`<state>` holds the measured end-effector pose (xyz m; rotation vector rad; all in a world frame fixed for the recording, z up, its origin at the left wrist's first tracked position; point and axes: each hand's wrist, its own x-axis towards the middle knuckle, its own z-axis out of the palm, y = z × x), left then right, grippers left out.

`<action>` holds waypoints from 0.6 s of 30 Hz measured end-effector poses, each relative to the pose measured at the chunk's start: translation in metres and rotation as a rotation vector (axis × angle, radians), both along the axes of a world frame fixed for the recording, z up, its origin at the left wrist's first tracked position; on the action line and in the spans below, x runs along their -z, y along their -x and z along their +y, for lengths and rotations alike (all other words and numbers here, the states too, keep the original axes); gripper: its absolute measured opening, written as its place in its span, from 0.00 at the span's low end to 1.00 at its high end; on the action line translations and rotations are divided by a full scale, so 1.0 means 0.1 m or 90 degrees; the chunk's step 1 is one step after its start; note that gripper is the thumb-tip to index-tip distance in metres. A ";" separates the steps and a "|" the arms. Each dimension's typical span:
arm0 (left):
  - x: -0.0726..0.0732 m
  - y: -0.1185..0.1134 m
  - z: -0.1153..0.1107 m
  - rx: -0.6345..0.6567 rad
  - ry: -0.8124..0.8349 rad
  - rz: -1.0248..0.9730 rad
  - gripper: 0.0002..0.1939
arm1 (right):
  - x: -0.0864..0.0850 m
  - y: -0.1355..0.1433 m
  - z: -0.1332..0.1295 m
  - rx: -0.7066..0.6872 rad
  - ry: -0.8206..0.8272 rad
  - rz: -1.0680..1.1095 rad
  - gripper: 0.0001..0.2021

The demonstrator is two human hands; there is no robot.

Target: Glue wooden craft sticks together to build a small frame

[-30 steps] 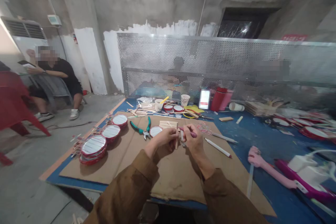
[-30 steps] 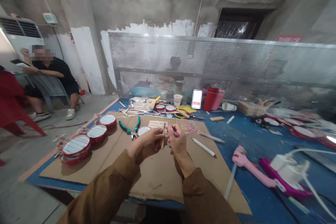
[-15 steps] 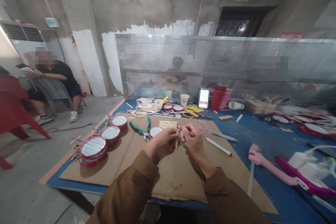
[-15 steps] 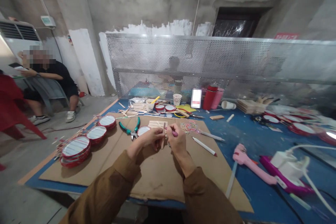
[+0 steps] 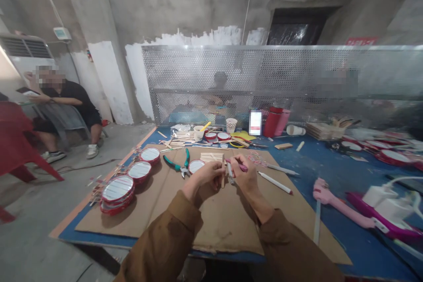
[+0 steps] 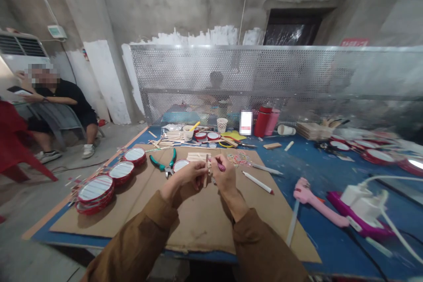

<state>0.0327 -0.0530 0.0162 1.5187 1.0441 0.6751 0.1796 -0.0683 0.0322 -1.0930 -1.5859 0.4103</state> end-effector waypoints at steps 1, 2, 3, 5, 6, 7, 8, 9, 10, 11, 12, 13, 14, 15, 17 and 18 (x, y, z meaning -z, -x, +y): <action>0.01 0.00 0.00 0.003 -0.002 -0.004 0.15 | 0.00 0.00 0.00 -0.002 0.003 0.003 0.15; 0.01 0.00 0.01 0.009 -0.002 -0.010 0.16 | -0.01 0.00 0.00 -0.004 0.008 0.006 0.15; 0.02 0.01 0.01 0.016 0.000 -0.016 0.17 | -0.01 0.00 -0.01 -0.008 0.013 0.009 0.15; 0.03 0.01 0.02 0.024 0.002 -0.025 0.19 | -0.01 0.01 -0.01 -0.015 0.023 0.013 0.15; 0.04 0.01 0.02 0.023 0.002 -0.028 0.19 | -0.01 0.01 -0.01 -0.017 0.026 0.013 0.15; 0.04 0.02 0.02 0.023 0.001 -0.030 0.20 | -0.01 0.01 -0.01 -0.018 0.027 0.013 0.15; 0.04 0.02 0.02 0.022 0.000 -0.030 0.20 | -0.01 0.01 -0.01 -0.019 0.027 0.013 0.14; 0.05 0.02 0.02 0.023 0.000 -0.029 0.20 | -0.01 0.01 -0.01 -0.018 0.028 0.013 0.14; 0.05 0.02 0.02 0.026 -0.001 -0.027 0.19 | -0.01 0.00 -0.01 -0.016 0.027 0.013 0.14; 0.05 0.02 0.02 0.026 -0.002 -0.026 0.19 | -0.01 0.00 -0.02 -0.013 0.024 0.011 0.14; 0.04 0.02 0.02 0.026 -0.002 -0.024 0.18 | -0.02 0.00 -0.02 -0.011 0.020 0.008 0.15; 0.04 0.01 0.02 0.025 -0.002 -0.022 0.18 | -0.02 0.00 -0.02 -0.008 0.015 0.004 0.15; 0.04 0.01 0.02 0.024 -0.001 -0.019 0.18 | -0.02 0.00 -0.02 -0.005 0.011 0.001 0.15; 0.03 0.01 0.02 0.024 0.001 -0.016 0.18 | -0.02 0.00 -0.02 -0.004 0.010 -0.003 0.15; 0.02 0.01 0.01 0.019 0.004 -0.009 0.18 | -0.02 0.00 -0.02 -0.004 0.011 -0.009 0.15; 0.01 0.01 0.00 0.015 0.005 -0.006 0.18 | -0.02 0.00 -0.03 -0.006 0.013 -0.011 0.15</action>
